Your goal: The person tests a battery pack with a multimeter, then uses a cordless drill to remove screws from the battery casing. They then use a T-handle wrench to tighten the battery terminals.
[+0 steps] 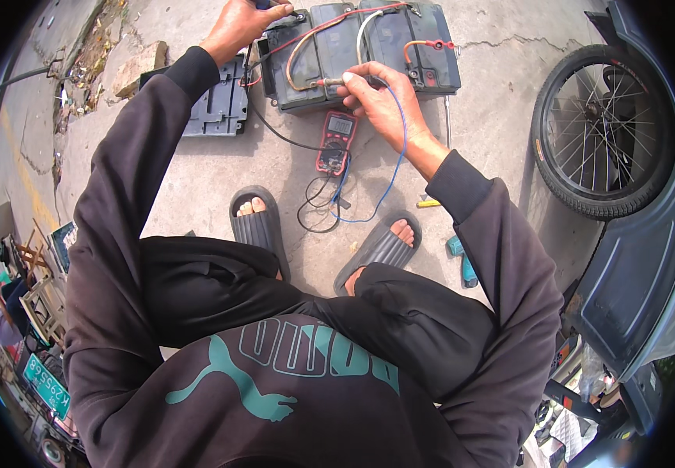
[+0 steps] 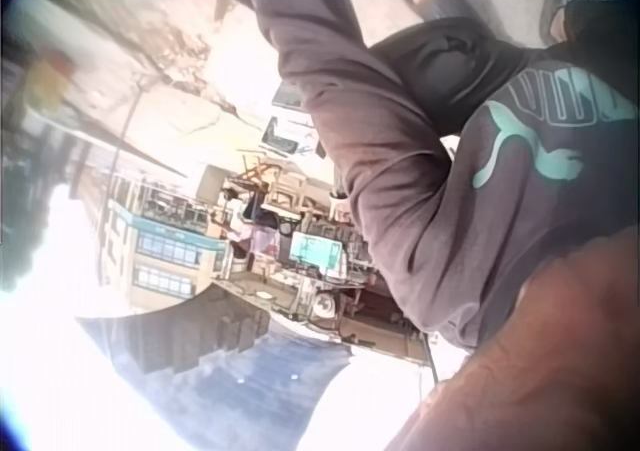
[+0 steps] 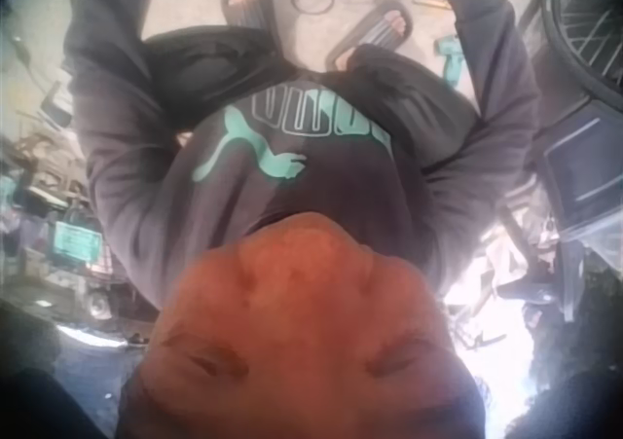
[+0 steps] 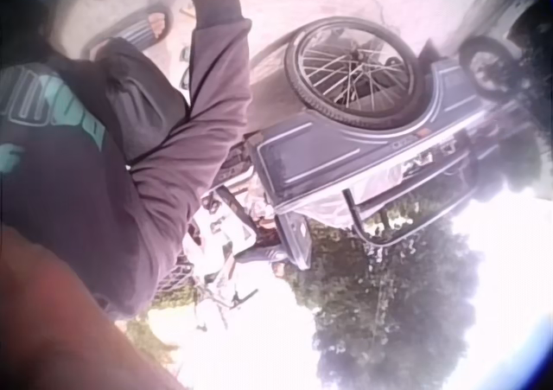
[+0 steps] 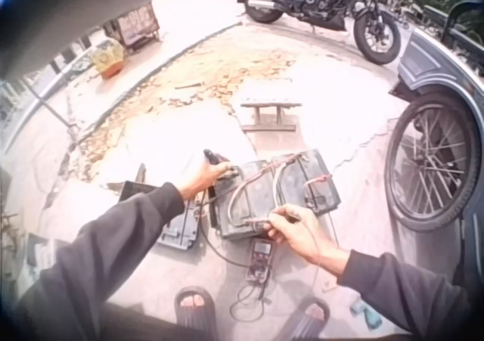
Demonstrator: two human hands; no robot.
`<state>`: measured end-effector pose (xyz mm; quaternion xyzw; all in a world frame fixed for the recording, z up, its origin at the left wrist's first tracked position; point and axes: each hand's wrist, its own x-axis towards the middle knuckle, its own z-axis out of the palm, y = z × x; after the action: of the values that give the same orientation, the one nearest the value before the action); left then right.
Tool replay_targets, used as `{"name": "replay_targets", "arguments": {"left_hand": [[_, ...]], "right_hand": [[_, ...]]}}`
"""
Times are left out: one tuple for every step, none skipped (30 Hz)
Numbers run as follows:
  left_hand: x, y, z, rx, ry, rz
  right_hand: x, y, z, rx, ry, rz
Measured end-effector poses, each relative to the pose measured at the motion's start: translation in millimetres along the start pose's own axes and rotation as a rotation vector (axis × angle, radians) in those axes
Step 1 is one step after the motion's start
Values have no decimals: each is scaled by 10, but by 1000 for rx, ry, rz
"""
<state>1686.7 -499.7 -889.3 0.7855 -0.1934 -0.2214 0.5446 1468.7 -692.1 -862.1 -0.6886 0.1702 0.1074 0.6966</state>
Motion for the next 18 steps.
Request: {"name": "replay_targets", "arguments": {"left_hand": [[25, -50, -41, -55, -18, -3], [43, -103, -72, -109, -36, -5], [30, -57, -41, -19, -17, -7], [-7, 50, -9, 72, 2, -7], [-40, 149, 21, 164, 21, -7], [-49, 175, 21, 156, 20, -27], [-56, 201, 22, 149, 18, -46], [-61, 228, 25, 142, 16, -65], [-40, 150, -5, 74, 22, -57], [-3, 17, -37, 5, 25, -50], [36, -112, -71, -62, 30, -43], [43, -57, -1, -11, 25, -61], [-11, 76, 8, 48, 28, -81], [-52, 187, 29, 107, 31, -101], [-53, 211, 27, 112, 29, -97], [-58, 233, 21, 118, 27, -93], [-66, 252, 19, 123, 25, -89], [-74, 265, 18, 96, 24, -58]], "right_hand": [[5, -22, 8, -32, -9, -2], [6, -37, 19, -94, -9, -36], [9, -34, 10, -157, -2, -65], [8, -41, 4, -219, 6, -95], [12, -62, -3, -333, 5, -169], [29, -107, 1, -446, 1, -246], [48, -147, 3, -559, -3, -322], [79, -176, -2, -590, -13, -339], [123, -215, 5, -621, -27, -360], [168, -244, 13, -650, -40, -378], [208, -272, 33, -663, -43, -388], [225, -265, 3, -687, -31, -378], [239, -274, -2, -705, -26, -375], [256, -290, -9, -705, -39, -375], [273, -291, -19, -712, -46, -388], [286, -292, -28, -719, -53, -400], [291, -291, -39, -725, -60, -411], [293, -288, -44, -705, -62, -384]]}}
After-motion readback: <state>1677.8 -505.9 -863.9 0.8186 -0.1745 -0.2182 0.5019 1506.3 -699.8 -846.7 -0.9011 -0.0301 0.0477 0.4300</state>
